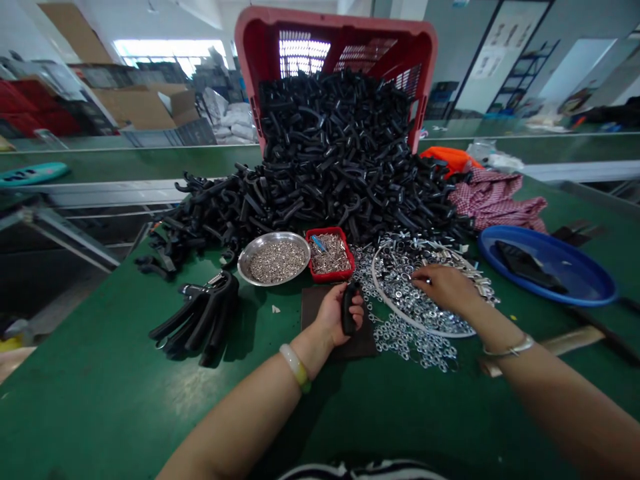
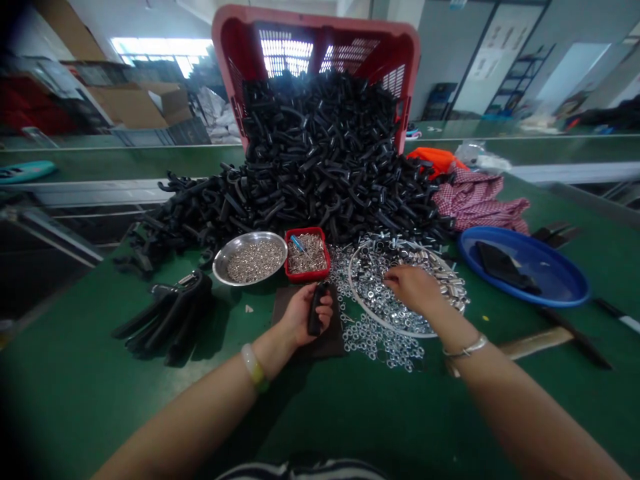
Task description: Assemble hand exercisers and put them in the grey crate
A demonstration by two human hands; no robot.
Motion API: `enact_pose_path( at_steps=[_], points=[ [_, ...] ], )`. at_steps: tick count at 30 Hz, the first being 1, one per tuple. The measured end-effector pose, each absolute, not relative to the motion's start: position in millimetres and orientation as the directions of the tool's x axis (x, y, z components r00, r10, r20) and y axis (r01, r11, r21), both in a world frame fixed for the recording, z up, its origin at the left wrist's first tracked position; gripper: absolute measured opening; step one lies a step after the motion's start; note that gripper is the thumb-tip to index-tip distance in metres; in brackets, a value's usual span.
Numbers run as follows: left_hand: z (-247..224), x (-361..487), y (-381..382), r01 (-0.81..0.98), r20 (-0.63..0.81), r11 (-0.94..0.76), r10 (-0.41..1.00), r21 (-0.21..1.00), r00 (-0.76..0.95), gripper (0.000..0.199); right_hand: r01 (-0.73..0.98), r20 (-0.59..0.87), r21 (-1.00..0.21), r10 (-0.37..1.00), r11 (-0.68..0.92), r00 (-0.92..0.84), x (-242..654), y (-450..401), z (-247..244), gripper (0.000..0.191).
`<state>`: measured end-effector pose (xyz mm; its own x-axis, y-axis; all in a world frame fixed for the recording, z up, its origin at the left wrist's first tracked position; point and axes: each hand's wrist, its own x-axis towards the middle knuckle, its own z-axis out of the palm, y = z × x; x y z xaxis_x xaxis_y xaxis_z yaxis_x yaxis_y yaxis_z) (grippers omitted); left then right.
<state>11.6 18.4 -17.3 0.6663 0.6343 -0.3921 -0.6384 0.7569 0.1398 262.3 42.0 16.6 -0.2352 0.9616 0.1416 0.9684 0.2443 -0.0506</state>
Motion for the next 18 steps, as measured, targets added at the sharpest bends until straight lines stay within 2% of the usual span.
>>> enact_pose_path(
  at_steps=[4,8,10,12,18],
  points=[
    [-20,16,19,-0.603,-0.373,0.780,0.616,0.167,0.694,0.020,0.954,0.244,-0.175,0.949,0.244,-0.198,251,46,19,0.025],
    [-19,22,18,-0.566,-0.369,0.802,0.592,0.190,0.716,0.019,0.776,0.191,-0.557,0.955,0.297,-0.228,209,37,26,0.027],
    [-18,25,16,-0.564,-0.367,0.804,0.591,0.190,0.718,0.019,0.674,0.164,-0.666,0.944,0.320,-0.286,186,32,27,0.027],
    [-16,25,14,-0.575,-0.373,0.799,0.594,0.174,0.713,0.020,0.670,0.190,-0.650,0.931,0.358,-0.313,169,28,25,0.026],
    [-16,21,10,-0.605,-0.385,0.792,0.586,0.086,0.713,0.022,0.773,0.202,-0.474,0.907,0.421,-0.370,159,25,19,0.030]
  ],
)
